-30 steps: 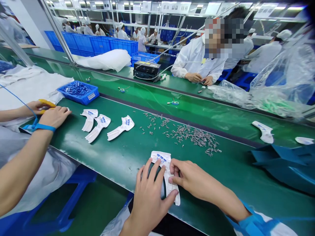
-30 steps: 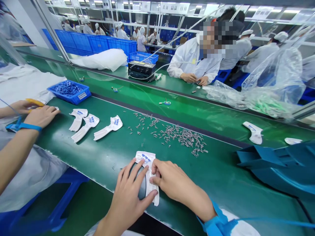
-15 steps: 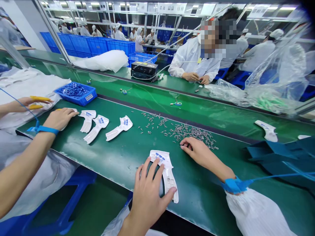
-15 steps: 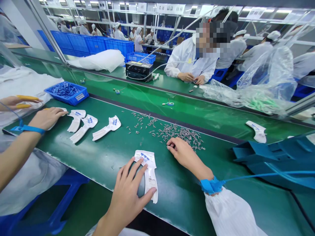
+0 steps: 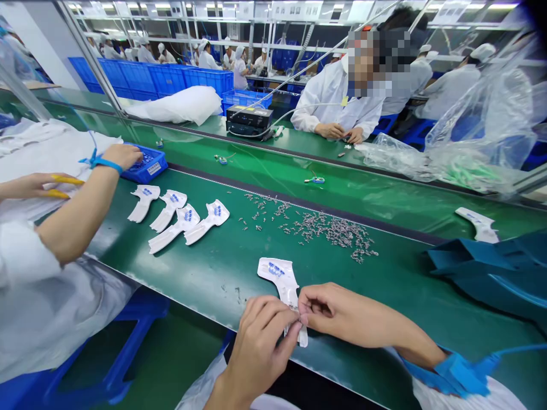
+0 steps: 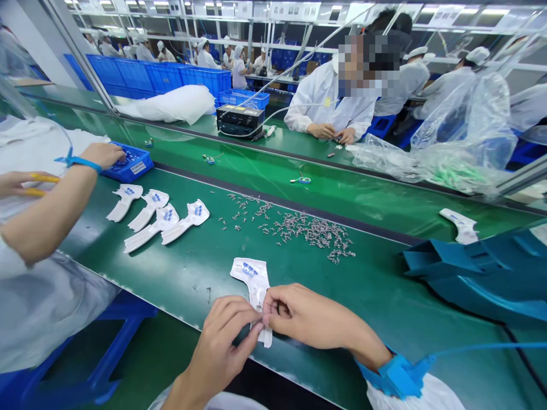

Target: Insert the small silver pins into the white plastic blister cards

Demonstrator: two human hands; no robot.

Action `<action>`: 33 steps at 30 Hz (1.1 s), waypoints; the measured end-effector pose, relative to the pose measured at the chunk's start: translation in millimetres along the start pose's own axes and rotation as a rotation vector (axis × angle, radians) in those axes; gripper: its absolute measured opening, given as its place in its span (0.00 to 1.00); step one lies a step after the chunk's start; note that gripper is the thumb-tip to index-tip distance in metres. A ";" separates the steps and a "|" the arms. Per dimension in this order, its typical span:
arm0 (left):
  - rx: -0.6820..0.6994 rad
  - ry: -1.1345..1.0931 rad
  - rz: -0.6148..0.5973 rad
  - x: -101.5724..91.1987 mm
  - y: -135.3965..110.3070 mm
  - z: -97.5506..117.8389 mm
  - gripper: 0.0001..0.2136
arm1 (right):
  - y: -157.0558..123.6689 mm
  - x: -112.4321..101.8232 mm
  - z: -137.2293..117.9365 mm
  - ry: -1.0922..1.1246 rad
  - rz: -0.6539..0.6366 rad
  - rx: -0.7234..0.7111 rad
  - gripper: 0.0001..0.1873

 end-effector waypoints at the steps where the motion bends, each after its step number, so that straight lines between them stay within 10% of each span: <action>1: 0.000 -0.013 0.006 -0.4 0.2 0.8 0.07 | 0.7 1.9 0.3 0.029 -0.007 0.004 0.10; 11: -0.101 -0.024 0.258 -16.8 -2.2 -5.4 0.06 | 9.7 6.9 9.6 0.484 0.122 -0.014 0.21; 21: -0.071 0.188 -0.074 8.9 1.4 -11.1 0.15 | -4.7 -7.1 24.3 0.038 0.223 0.135 0.16; 33: -0.097 0.156 -0.124 16.2 -0.9 -15.2 0.16 | -1.7 -5.8 25.7 -0.051 0.291 0.125 0.13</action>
Point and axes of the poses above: each hand's wrist, its own y-axis towards the middle knuckle, its own x-axis out of the palm, z = x × y, the point moved 10 cm from there along y, towards the middle knuckle, and after that the axes turned 12 degrees about y, right-handed, at the moved point
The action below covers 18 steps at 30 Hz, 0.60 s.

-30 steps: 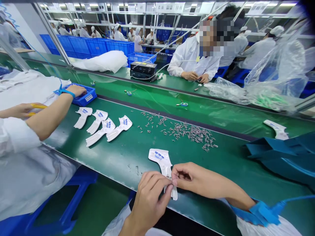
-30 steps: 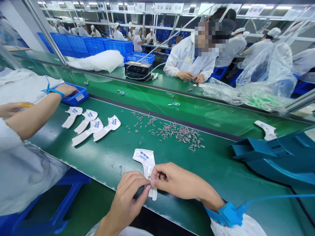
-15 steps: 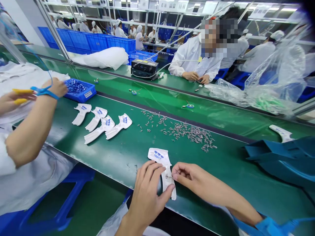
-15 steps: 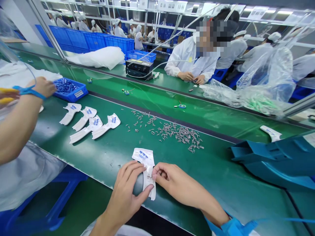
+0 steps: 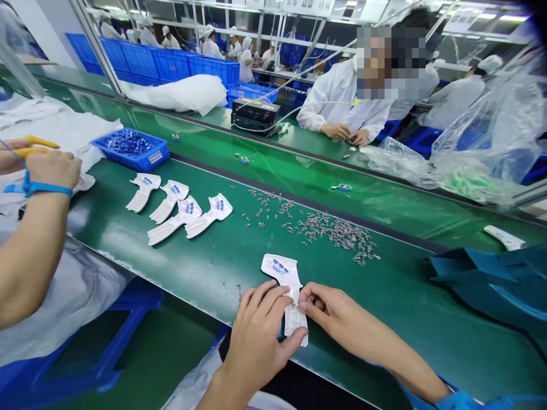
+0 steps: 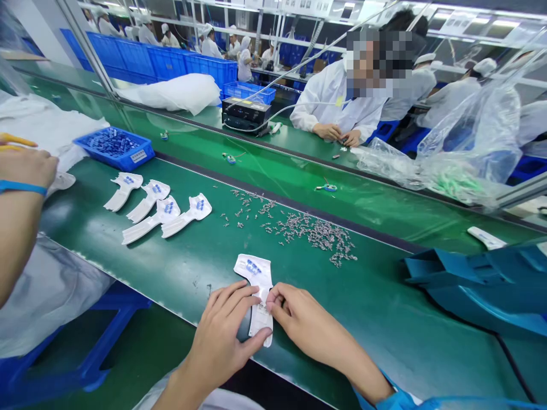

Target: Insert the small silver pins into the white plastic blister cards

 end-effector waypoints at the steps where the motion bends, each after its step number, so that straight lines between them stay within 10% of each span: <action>1: -0.002 0.001 0.002 0.2 -0.3 -0.3 0.16 | -0.3 -0.1 -1.0 -0.008 0.006 -0.005 0.13; 11: 0.020 0.007 -0.054 4.4 4.0 1.2 0.15 | 8.0 1.6 16.1 0.198 0.089 0.008 0.10; 18: 0.108 0.030 -0.067 7.2 -0.2 -1.7 0.17 | -0.1 9.2 29.4 0.556 0.162 0.003 0.26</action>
Point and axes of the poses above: each hand's wrist, its own y-axis towards the middle knuckle, its own x-axis out of the palm, z = x × y, the point moved 10 cm from there along y, towards the middle knuckle, and after that the axes turned 12 degrees about y, right-handed, at the moved point
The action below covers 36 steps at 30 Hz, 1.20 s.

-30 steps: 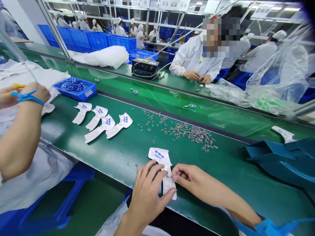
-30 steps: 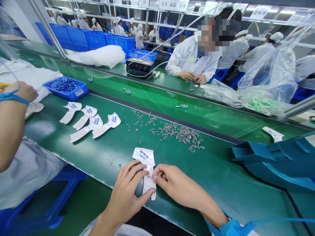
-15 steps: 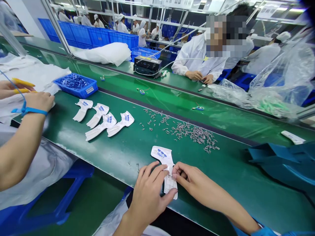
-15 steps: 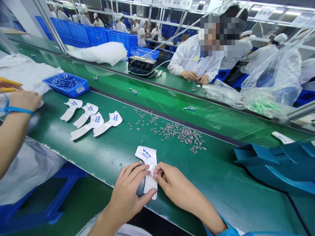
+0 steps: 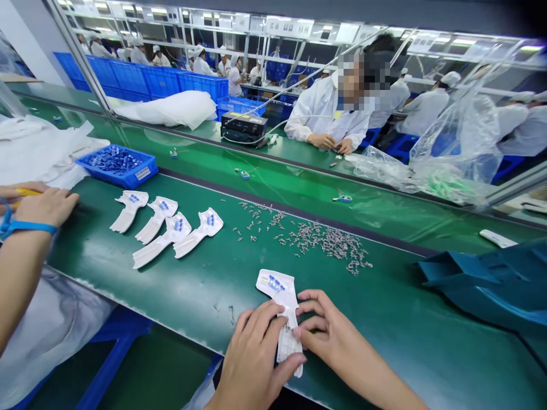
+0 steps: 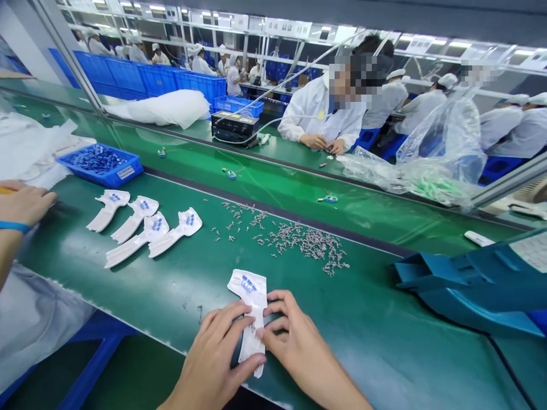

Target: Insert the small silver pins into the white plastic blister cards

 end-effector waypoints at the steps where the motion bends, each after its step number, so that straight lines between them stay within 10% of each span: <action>1: 0.022 0.012 -0.002 1.4 -1.1 0.9 0.18 | -0.9 1.2 0.1 0.016 -0.005 0.000 0.27; 9: -0.070 0.150 0.112 -24.8 11.1 -43.9 0.21 | 27.7 -12.1 -27.7 0.422 -0.092 0.127 0.22; 17: -0.247 0.490 -0.020 -39.5 83.6 -124.3 0.15 | 138.0 -147.6 -103.8 0.321 0.315 -0.147 0.14; 21: -0.253 0.488 -0.061 -30.9 109.8 -128.5 0.09 | 155.4 -173.2 -117.5 0.221 0.443 -0.245 0.14; 24: -0.237 0.417 -0.059 -29.2 114.3 -122.2 0.08 | 135.7 -147.9 -109.8 0.101 0.431 -0.267 0.15; 31: -0.081 0.062 0.062 -39.5 88.2 -55.2 0.06 | 71.1 16.0 -52.0 0.502 -0.140 0.075 0.16; 36: -0.014 -0.236 0.279 -51.2 64.9 -22.2 0.07 | 46.7 36.6 -42.0 0.839 -0.187 0.125 0.12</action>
Point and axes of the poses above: each hand's wrist, its own y-axis towards the middle knuckle, its own x-axis out of the palm, z = x × y, the point moved 10 cm from there along y, towards the middle knuckle, and after that the axes turned 12 degrees about y, right-handed, at the moved point
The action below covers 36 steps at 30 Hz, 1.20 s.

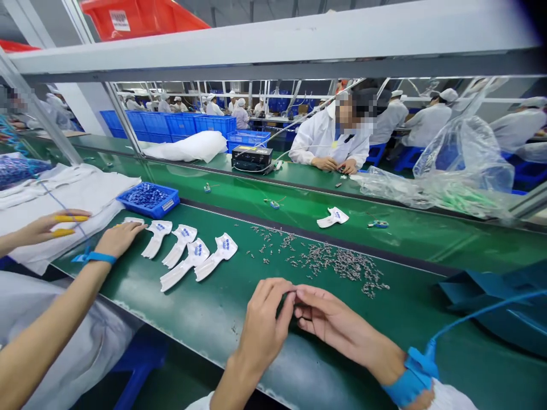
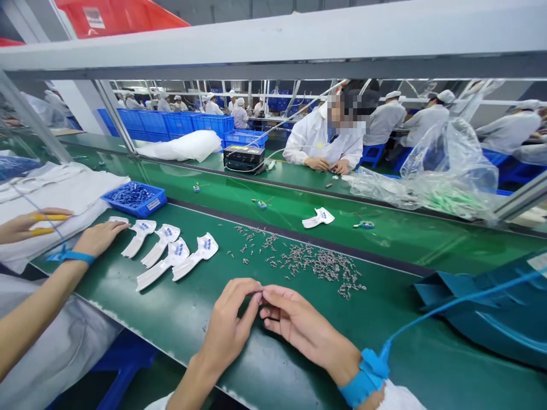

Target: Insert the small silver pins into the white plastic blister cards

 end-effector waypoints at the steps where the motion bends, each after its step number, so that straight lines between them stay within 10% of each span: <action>1: 0.004 -0.010 0.009 -0.6 -2.6 3.7 0.07 | -2.2 -1.3 -0.3 0.011 -0.004 -0.001 0.12; 6: 0.094 0.128 -0.060 -13.7 -6.8 1.3 0.09 | -9.0 -2.5 -4.1 -0.218 -0.024 -0.004 0.14; 12: -0.268 0.943 -0.051 -82.6 -10.9 -122.2 0.18 | -17.2 -25.7 -17.7 -0.635 0.062 -0.107 0.24; 15: -0.276 1.000 -0.122 -85.9 -23.7 -145.7 0.19 | -21.3 -41.7 -21.4 -0.709 0.060 -0.132 0.24; 29: -0.134 0.716 -0.058 20.4 -97.5 19.2 0.24 | -53.0 -48.1 -32.6 -1.064 0.140 -0.214 0.18; 36: 0.044 0.500 -0.203 27.4 -90.5 35.8 0.19 | -67.3 -32.3 -26.8 -1.235 0.120 -0.197 0.14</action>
Point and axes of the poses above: each hand's wrist, its own y-axis towards the middle knuckle, its own x-axis out of the palm, z = x × y, the point moved 10 cm from there along y, towards the middle knuckle, and after that the axes turned 12 degrees about y, right-handed, at the moved point
